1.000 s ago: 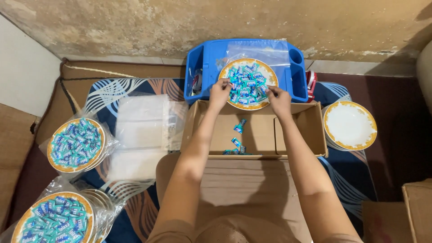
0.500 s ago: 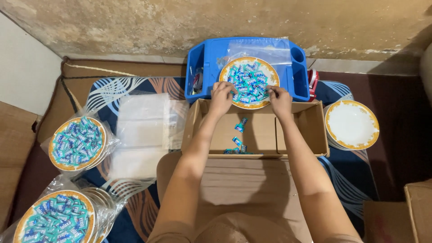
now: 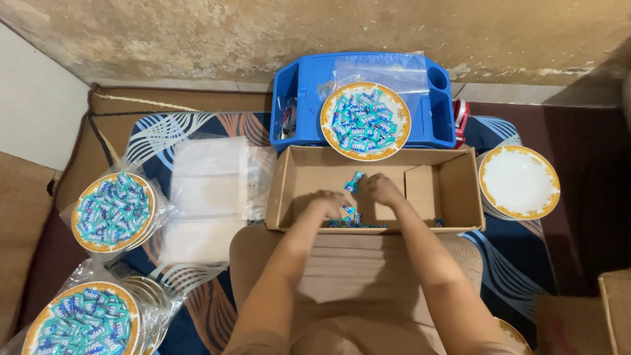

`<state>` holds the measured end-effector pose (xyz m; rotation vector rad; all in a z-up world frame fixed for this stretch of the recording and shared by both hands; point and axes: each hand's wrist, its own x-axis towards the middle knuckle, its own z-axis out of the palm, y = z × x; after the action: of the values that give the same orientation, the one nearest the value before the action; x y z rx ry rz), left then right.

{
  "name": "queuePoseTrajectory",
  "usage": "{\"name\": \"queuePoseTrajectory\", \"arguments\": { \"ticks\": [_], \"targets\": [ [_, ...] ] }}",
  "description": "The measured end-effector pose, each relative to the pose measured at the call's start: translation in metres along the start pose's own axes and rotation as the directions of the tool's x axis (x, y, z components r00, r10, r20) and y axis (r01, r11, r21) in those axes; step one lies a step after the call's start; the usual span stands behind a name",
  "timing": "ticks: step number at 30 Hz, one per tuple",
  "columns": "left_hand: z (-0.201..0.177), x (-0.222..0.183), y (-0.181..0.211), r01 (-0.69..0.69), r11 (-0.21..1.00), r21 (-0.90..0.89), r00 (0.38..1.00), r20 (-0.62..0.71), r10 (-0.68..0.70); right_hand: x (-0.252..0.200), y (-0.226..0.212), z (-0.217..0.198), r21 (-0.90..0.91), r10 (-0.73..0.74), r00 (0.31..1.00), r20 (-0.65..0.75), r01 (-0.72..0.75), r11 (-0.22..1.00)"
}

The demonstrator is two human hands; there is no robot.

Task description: Packing small wrapped items from plates into a cardboard box while sitting on the floor.

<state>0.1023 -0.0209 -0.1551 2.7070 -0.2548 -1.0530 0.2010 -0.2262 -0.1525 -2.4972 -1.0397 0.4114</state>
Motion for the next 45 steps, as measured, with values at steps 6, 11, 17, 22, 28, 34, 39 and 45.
{"name": "queuePoseTrajectory", "arguments": {
  "ticks": [6,11,17,22,28,34,39,45],
  "targets": [
    [0.084,0.083,0.002,-0.139,0.97,0.198,0.99,0.039,0.134,0.01,-0.061,-0.002,-0.264,0.155,0.884,0.441,-0.037,0.964],
    [0.039,0.019,0.005,-0.101,0.981,0.167,0.993,0.079,0.089,0.014,-0.035,0.027,-0.416,0.242,0.807,0.539,0.005,0.909],
    [0.041,0.015,-0.001,-0.107,0.989,0.103,0.975,0.208,0.084,0.006,-0.002,0.049,-0.44,0.234,0.797,0.557,0.045,0.897],
    [0.013,-0.025,0.01,-0.082,0.993,-0.09,0.942,0.317,0.106,-0.031,-0.048,-0.003,-0.343,0.188,0.771,0.608,0.042,0.938],
    [0.008,-0.035,0.009,-0.047,0.97,-0.238,0.937,0.325,0.125,-0.044,-0.107,-0.046,-0.185,0.217,0.748,0.628,-0.127,0.974],
    [0.004,-0.046,0.006,-0.019,0.93,-0.368,0.954,0.271,0.127,-0.038,-0.042,0.004,-0.209,0.195,0.792,0.579,-0.087,0.974],
    [0.029,-0.02,-0.009,-0.076,0.938,-0.339,0.982,0.14,0.13,-0.029,-0.003,0.042,-0.19,0.234,0.597,0.767,-0.137,0.972],
    [0.081,0.049,-0.05,0.022,0.922,-0.388,0.998,0.058,0.0,-0.023,0.001,0.045,-0.093,0.158,0.608,0.778,-0.137,0.986]
  ]
}}
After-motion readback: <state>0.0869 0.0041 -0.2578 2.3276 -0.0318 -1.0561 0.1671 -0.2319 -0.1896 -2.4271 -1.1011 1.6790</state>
